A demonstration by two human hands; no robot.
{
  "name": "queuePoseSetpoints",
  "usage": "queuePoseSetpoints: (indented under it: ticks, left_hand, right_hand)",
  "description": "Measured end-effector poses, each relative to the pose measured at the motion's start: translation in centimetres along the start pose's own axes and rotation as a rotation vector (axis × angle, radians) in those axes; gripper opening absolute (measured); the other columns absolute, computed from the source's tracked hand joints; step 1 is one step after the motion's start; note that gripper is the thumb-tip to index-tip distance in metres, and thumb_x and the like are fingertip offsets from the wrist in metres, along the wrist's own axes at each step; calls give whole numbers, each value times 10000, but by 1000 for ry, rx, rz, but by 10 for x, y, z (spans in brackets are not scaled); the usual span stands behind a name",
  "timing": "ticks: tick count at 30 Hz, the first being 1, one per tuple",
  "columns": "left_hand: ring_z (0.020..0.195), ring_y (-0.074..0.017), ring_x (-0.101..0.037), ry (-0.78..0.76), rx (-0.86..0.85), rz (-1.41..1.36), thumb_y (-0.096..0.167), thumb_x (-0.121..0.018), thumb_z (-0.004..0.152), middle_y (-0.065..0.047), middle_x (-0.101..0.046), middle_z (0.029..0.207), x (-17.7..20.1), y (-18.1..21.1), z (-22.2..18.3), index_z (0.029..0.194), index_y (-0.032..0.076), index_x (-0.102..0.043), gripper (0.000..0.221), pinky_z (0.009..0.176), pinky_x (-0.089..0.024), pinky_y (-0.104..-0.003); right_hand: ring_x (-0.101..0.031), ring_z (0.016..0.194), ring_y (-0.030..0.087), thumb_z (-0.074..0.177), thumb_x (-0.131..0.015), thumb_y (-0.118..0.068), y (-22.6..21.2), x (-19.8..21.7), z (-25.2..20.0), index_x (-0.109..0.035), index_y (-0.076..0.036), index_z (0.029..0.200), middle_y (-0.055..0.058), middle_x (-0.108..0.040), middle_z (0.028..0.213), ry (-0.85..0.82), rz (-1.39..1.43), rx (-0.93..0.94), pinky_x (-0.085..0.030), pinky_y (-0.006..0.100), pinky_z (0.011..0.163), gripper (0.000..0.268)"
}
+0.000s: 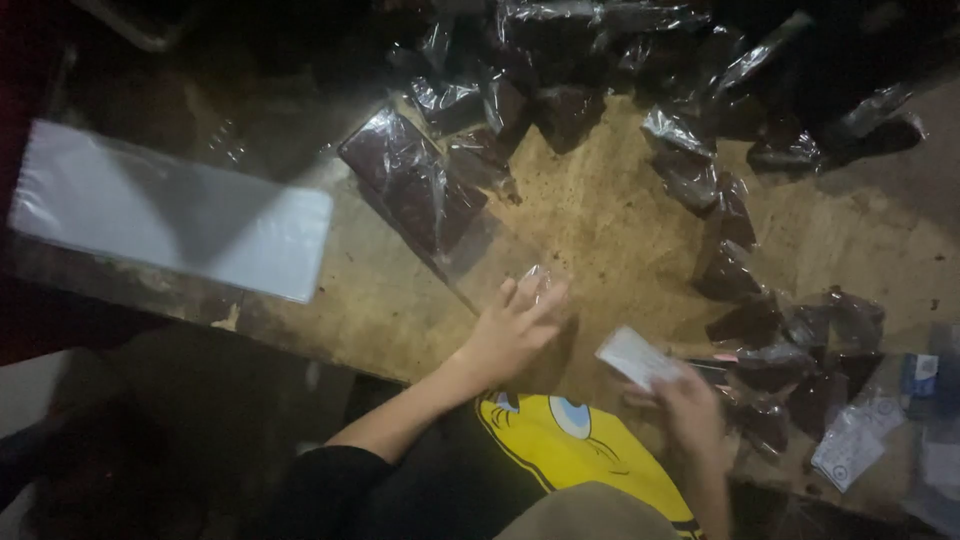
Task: The person places several dark brown food items into plastic bags, applies white labels to the bags, and uses a stapler to seal them.
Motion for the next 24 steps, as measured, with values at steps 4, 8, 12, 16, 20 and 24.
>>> queuePoseSetpoints:
  ticks: [4, 8, 12, 16, 20, 24]
  left_hand:
    - [1095, -277, -561, 100, -70, -58, 203, -640, 980, -119, -599, 1321, 29, 9, 9, 961, 147, -749, 125, 805, -476, -382]
    - [800, -324, -561, 102, 45, -51, 134, -669, 883, -139, -613, 1077, 7, 4, 1, 858, 95, -716, 67, 604, -397, -408]
    - [694, -318, -521, 153, -14, -50, 135, -593, 964, -146, -565, 929, 11, 16, -3, 1046, 45, -706, 165, 589, -400, -419]
    - [664, -312, -543, 245, -43, -100, 98, -632, 946, -121, -562, 818, 24, 23, -2, 1026, 80, -738, 134, 587, -438, -409]
    - [664, -267, -532, 270, -41, -157, 101, -580, 992, -80, -503, 809, 22, 29, -7, 1048, 103, -707, 138, 568, -454, -359]
    - [892, -470, -676, -51, 34, -680, 46, -715, 854, -297, -634, 1065, 54, -8, 12, 1271, -17, -635, 429, 792, -566, -543]
  right_hand:
    - [-718, 947, 413, 1048, -473, 1, 13, -73, 0, -537, 203, 1293, 358, -681, 1138, -131, -5, -131, -630, 468, 815, 325]
    - [-642, 735, 248, 895, -710, 0, 20, -134, 27, -579, 41, 918, 122, -556, 784, -288, 356, 92, -544, 406, 674, 139]
    - [-583, 681, 159, 936, -675, -13, 8, -171, 30, -567, -58, 835, 39, -546, 736, -341, 491, 163, -484, 316, 681, 154]
    - [-601, 653, 155, 917, -715, -40, -2, -196, 30, -583, -59, 839, 39, -560, 728, -359, 494, 157, -509, 304, 648, 154]
    - [-619, 624, 151, 897, -755, -66, -11, -220, 27, -598, -59, 843, 39, -573, 720, -381, 492, 148, -534, 292, 615, 166]
    - [-637, 596, 146, 877, -795, -93, -12, -233, 23, -614, -59, 847, 40, -587, 711, -375, 501, 127, -559, 280, 581, 187]
Point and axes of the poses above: each hand's wrist, its own z-axis towards the middle knuckle, its own x-axis out of the back of the hand, y = z × x, the point moved 8 cm from there along z, towards the middle knuckle
